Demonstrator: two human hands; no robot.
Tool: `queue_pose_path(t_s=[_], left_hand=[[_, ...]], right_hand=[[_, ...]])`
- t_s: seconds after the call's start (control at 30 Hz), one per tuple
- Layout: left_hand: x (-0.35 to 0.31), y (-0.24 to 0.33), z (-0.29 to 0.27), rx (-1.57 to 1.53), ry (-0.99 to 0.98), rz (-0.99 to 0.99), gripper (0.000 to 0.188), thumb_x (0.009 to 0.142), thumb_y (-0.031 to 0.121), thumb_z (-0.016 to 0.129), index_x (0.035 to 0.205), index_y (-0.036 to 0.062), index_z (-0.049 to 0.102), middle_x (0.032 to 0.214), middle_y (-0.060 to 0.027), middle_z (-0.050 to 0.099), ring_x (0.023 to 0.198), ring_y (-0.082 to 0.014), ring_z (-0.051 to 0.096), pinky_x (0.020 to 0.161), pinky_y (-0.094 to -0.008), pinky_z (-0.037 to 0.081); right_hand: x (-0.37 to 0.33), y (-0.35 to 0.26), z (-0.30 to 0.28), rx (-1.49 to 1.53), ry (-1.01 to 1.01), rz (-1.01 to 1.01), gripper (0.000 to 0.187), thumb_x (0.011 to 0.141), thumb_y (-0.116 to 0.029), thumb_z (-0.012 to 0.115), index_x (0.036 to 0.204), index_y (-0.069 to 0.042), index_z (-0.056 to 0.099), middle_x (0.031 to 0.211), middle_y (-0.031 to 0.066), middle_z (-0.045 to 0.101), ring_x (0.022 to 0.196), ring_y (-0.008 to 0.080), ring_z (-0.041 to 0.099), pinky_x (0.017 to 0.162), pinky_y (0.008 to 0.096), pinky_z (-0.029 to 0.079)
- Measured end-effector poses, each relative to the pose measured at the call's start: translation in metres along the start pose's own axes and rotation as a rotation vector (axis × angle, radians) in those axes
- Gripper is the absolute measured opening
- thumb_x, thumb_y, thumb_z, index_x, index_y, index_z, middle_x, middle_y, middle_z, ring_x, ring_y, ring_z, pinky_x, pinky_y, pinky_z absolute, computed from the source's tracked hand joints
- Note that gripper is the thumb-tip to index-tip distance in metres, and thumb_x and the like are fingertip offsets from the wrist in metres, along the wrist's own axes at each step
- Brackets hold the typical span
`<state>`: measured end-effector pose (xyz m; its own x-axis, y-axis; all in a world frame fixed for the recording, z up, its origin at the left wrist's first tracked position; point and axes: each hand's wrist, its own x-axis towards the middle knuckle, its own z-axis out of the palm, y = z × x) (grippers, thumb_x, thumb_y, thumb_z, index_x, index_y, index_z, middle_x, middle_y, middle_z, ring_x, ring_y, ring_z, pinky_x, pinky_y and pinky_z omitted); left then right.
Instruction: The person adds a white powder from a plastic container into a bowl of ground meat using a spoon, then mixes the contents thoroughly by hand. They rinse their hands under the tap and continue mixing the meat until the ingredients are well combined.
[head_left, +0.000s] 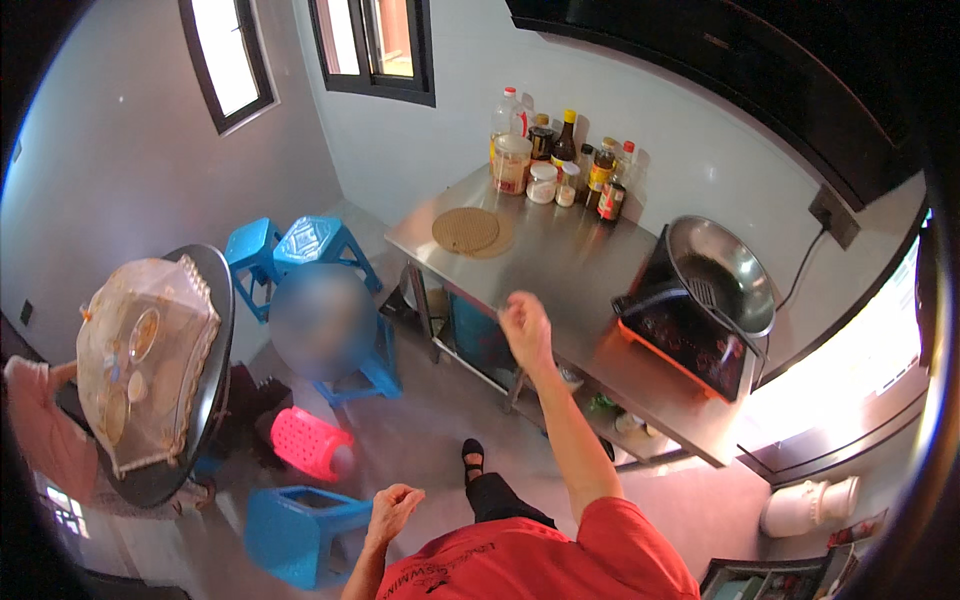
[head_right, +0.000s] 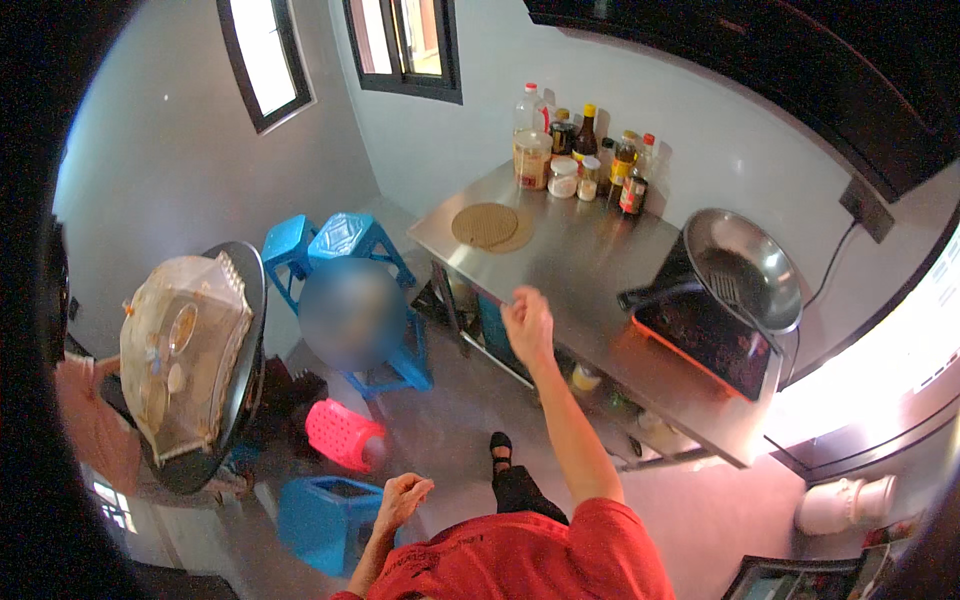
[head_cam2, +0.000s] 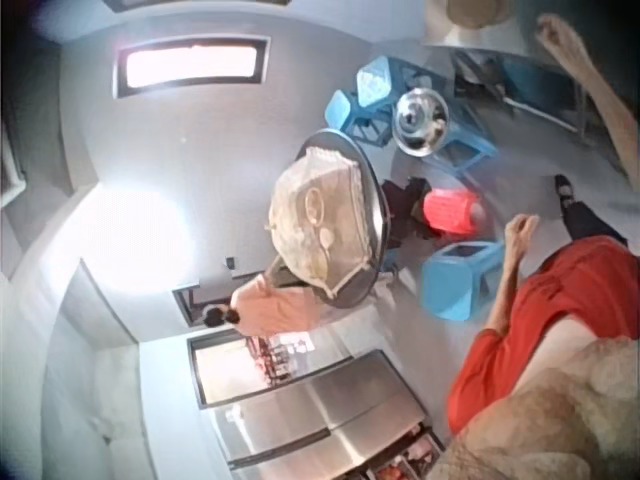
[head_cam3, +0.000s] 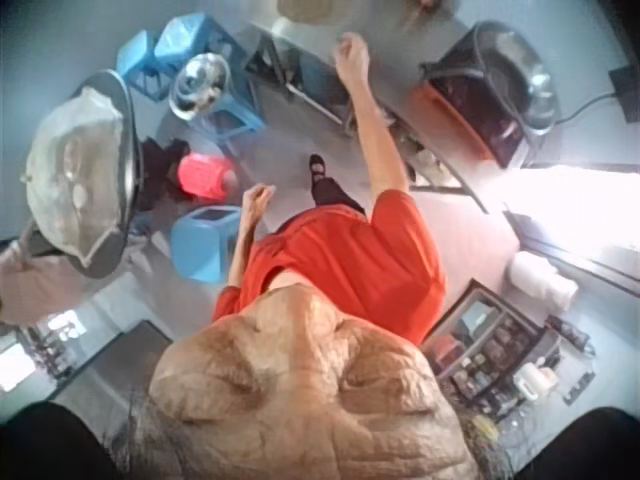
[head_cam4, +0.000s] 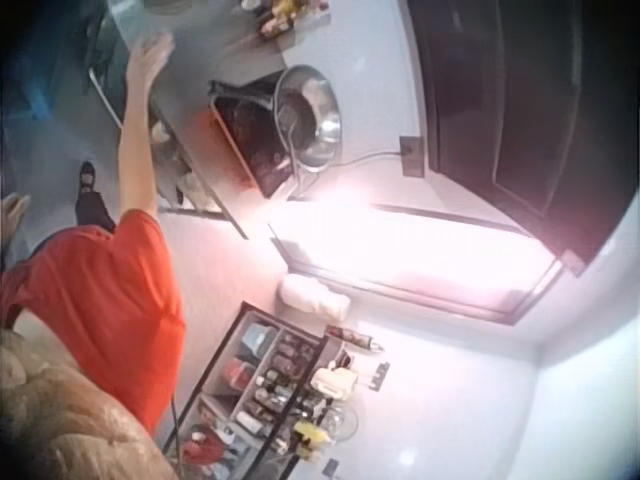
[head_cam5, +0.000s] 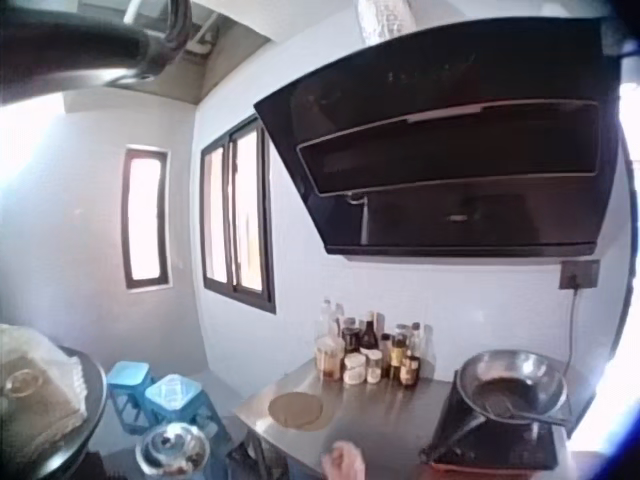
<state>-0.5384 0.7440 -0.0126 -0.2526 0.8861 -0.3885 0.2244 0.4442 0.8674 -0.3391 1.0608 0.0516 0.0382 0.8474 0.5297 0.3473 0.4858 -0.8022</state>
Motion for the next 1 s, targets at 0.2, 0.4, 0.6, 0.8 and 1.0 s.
queue_pose_path(t_s=[0.2, 0.4, 0.6, 0.8, 1.0], left_hand=[[0.089, 0.038, -0.049, -0.217, 0.104, -0.232, 0.034, 0.085, 0.034, 0.060, 0.088, 0.0000, 0.061, 0.074, -0.0060, 0.061, 0.064, -0.0135, 0.059, 0.053, -0.0272, 0.048], [0.151, 0.019, -0.070, 0.017, 0.134, -0.116, 0.028, 0.082, 0.021, 0.065, 0.099, -0.0005, 0.061, 0.082, -0.0100, 0.064, 0.074, -0.0166, 0.060, 0.066, -0.0299, 0.049], [0.194, 0.010, -0.071, 0.017, 0.085, -0.087, 0.023, 0.083, 0.016, 0.065, 0.097, -0.0003, 0.061, 0.080, -0.0080, 0.063, 0.072, -0.0144, 0.058, 0.065, -0.0276, 0.048], [0.219, 0.051, -0.076, 0.058, 0.078, -0.107, 0.022, 0.083, 0.016, 0.065, 0.098, 0.0002, 0.062, 0.086, -0.0117, 0.065, 0.079, -0.0164, 0.060, 0.072, -0.0292, 0.050], [0.232, 0.066, -0.079, 0.144, 0.047, -0.172, 0.025, 0.078, 0.015, 0.066, 0.095, -0.0026, 0.060, 0.082, -0.0102, 0.065, 0.074, -0.0151, 0.061, 0.069, -0.0272, 0.049]], right_hand=[[0.190, 0.108, 0.055, -0.281, 0.202, 0.305, 0.046, 0.074, -0.018, 0.068, 0.113, -0.005, 0.049, 0.106, 0.0169, 0.050, 0.097, 0.0308, 0.051, 0.084, 0.0408, 0.042], [0.312, 0.150, 0.067, -0.971, 0.074, 0.036, 0.059, 0.065, -0.018, 0.073, 0.116, -0.003, 0.047, 0.122, 0.0134, 0.046, 0.111, 0.0346, 0.043, 0.091, 0.0473, 0.036], [0.386, 0.200, 0.074, -1.112, -0.156, 0.063, 0.044, 0.072, -0.017, 0.063, 0.112, -0.003, 0.052, 0.121, 0.0117, 0.047, 0.109, 0.0328, 0.043, 0.090, 0.0471, 0.036], [0.400, 0.204, 0.079, -1.212, -0.333, 0.099, 0.053, 0.063, -0.027, 0.069, 0.110, -0.004, 0.057, 0.111, 0.0127, 0.049, 0.108, 0.0295, 0.041, 0.087, 0.0429, 0.031], [0.381, 0.172, 0.075, -1.218, -0.499, 0.301, 0.071, 0.055, -0.033, 0.076, 0.117, -0.009, 0.050, 0.115, 0.0142, 0.046, 0.110, 0.0317, 0.040, 0.089, 0.0480, 0.033]])
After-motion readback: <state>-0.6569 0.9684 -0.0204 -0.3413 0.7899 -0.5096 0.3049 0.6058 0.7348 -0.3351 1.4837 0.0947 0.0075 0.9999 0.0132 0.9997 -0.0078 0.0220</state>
